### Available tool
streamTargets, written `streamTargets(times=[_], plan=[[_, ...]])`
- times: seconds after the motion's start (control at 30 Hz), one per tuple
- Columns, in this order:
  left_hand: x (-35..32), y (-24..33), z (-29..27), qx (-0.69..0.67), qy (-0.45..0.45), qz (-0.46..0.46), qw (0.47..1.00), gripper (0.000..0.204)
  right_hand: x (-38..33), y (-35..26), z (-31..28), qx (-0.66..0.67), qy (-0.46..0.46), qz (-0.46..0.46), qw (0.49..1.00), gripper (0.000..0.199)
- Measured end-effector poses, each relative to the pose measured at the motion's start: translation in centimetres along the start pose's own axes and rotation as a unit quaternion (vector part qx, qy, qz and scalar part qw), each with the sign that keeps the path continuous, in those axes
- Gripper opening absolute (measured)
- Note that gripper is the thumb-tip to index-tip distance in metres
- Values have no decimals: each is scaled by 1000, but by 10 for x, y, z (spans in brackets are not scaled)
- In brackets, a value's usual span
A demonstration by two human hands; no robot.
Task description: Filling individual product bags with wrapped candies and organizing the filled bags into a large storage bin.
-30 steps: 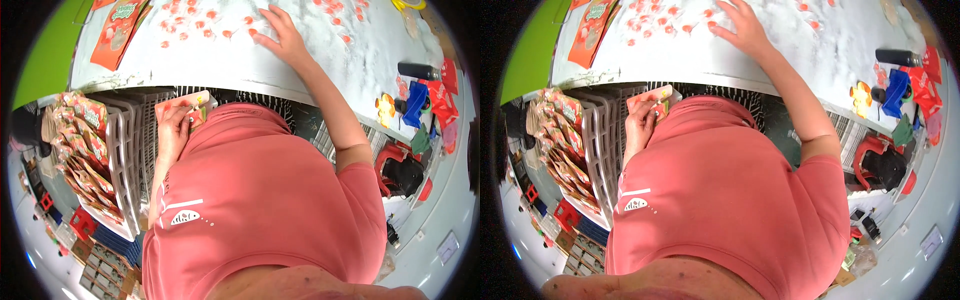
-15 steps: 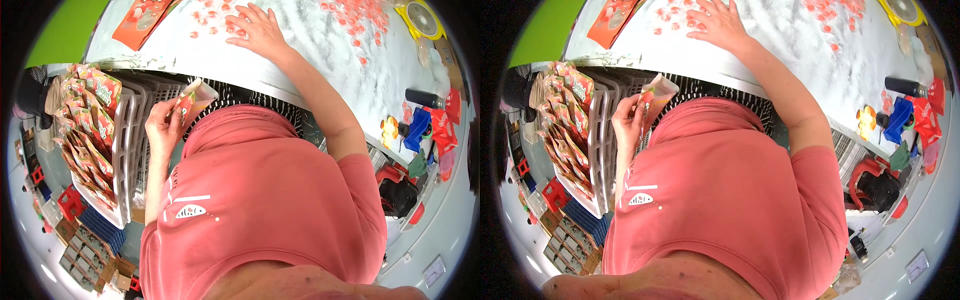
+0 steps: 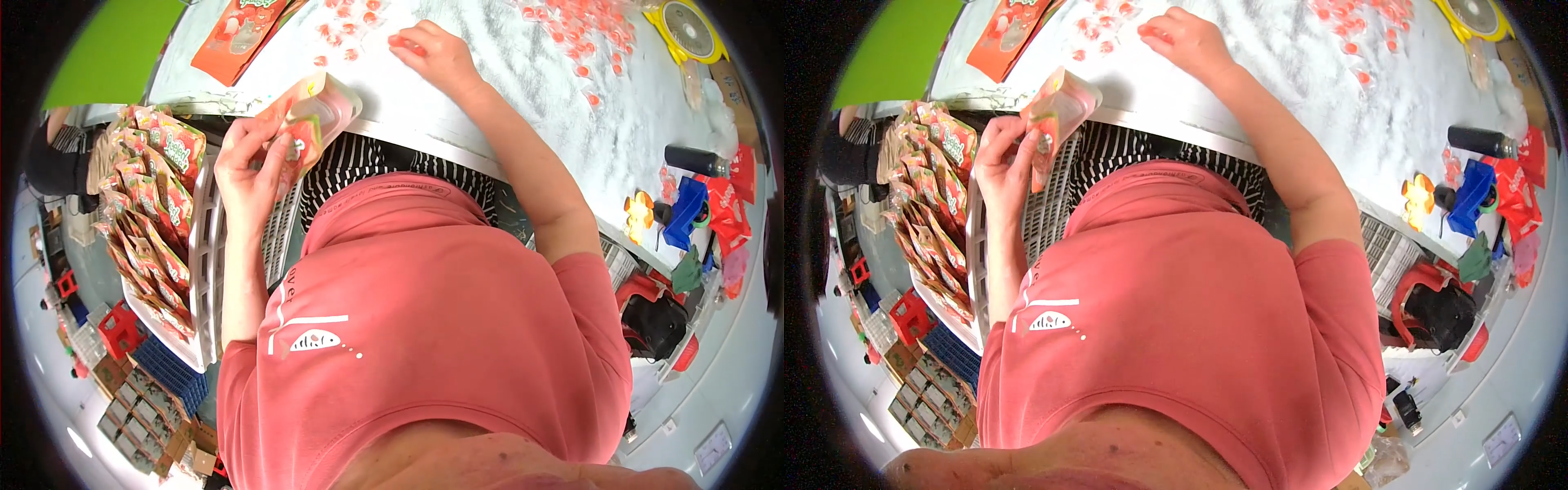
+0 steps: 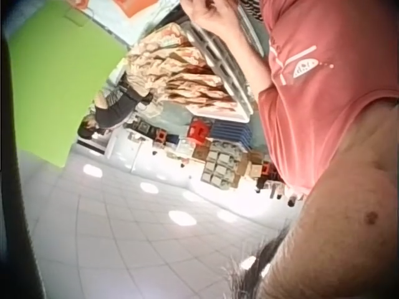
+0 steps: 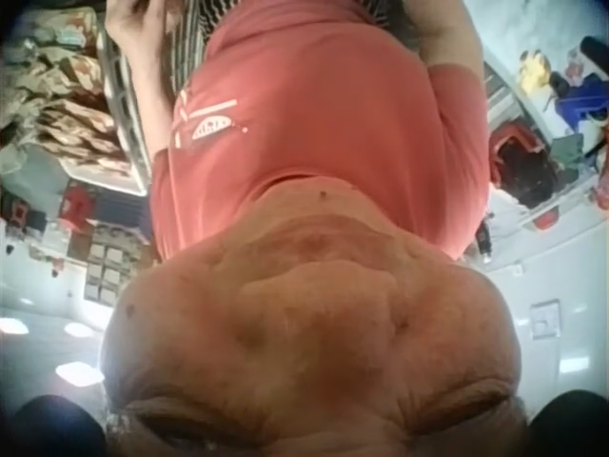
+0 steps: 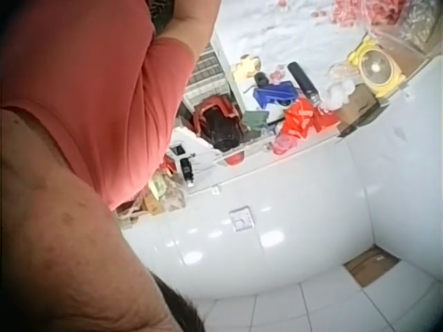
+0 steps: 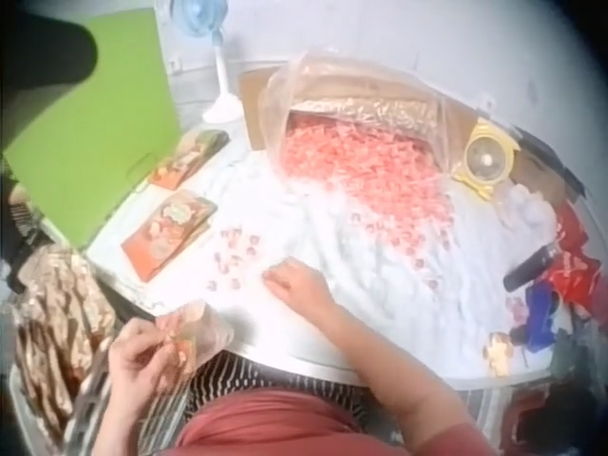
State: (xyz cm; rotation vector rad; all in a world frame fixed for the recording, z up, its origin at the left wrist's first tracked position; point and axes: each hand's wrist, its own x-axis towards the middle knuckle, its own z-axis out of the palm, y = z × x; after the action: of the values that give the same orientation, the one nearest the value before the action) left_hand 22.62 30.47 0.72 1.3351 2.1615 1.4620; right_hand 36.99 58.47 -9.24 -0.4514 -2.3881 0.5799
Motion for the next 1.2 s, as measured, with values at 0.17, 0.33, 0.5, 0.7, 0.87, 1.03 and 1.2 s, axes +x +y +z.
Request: streamTargets(times=[0.17,0.33,0.5,0.7,0.87,1.03,1.2], plan=[[31,12,19,78,-28,32,996,20,2,-1,-35,313,6,119,942,24],[48,12,44,96,-53,56,992,19,20,-31,-95,228,-168,74,956,36],[55,15,69,62,-69,79,993,17,26,-62,-114,45,-175,-43,983,23],[60,24,83,50,-80,67,993,18,21,-43,-95,324,-116,155,926,16],[62,27,92,73,-89,84,990,17,18,-24,-66,427,-50,188,883,15],[64,31,98,57,-93,79,991,17,26,-53,-80,487,39,305,817,25],[65,33,102,27,-91,55,994,17,23,-81,-83,578,165,291,745,35]])
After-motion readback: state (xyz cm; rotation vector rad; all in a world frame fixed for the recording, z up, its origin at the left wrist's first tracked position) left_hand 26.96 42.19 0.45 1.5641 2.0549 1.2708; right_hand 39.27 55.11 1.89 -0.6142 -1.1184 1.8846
